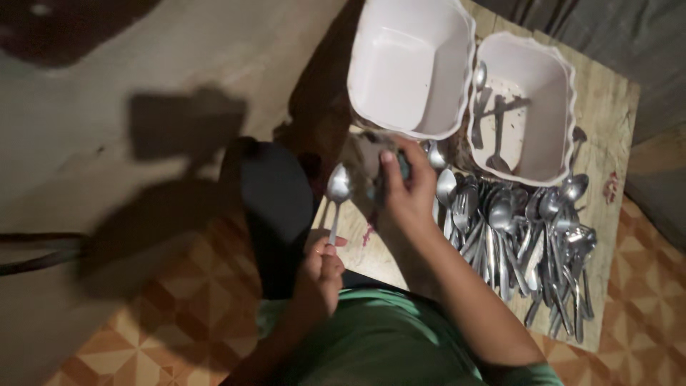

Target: The person wipes multiple metal spoons and forks with a cloth on a wooden table. The person picks each utensil from a pile, wipes it, and places it into a white plastic container. The process is repeated for many items.

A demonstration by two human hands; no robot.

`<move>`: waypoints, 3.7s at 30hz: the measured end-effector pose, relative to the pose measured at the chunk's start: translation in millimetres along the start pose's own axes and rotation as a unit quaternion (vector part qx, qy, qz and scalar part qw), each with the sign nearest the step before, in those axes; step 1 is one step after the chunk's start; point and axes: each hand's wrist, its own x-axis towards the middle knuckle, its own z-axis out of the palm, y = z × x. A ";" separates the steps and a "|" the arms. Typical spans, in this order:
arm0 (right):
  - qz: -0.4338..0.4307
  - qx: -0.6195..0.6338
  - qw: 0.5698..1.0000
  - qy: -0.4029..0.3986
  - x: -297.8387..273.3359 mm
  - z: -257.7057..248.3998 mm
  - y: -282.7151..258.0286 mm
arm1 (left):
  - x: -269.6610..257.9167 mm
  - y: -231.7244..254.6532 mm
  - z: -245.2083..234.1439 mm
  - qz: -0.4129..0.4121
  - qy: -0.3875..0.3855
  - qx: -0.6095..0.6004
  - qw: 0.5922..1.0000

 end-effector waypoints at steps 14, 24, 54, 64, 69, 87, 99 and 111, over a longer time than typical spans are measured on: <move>-0.183 -0.306 0.928 -0.107 -36.0 -3.3 14.9 | -4.4 -9.6 19.7 0.157 0.006 0.185 0.970; -0.126 -0.181 0.964 -0.147 -59.0 -6.5 -1.8 | 0.1 -6.2 20.8 0.091 -0.009 0.162 0.983; -0.211 -0.316 0.920 -0.092 -24.1 0.2 19.3 | 4.2 -14.7 17.0 0.039 -0.049 0.152 0.986; -0.171 -0.263 0.939 -0.141 -39.5 -10.0 11.0 | 9.0 -28.3 11.7 0.126 -0.039 0.166 0.977; -0.127 -0.305 0.942 -0.055 -13.7 -3.5 30.5 | 10.4 -34.0 11.6 0.040 -0.039 0.121 0.991; 0.116 0.086 0.988 0.062 -34.8 -54.1 38.4 | -1.0 49.5 -1.7 0.376 0.147 0.542 0.737; -0.106 -0.213 0.967 -0.088 -43.7 -10.4 21.3 | 9.5 47.7 -0.5 0.427 0.130 0.547 0.708; -0.131 -0.279 0.948 -0.079 -38.7 -2.0 4.6 | 11.2 43.0 2.6 0.420 0.150 0.559 0.699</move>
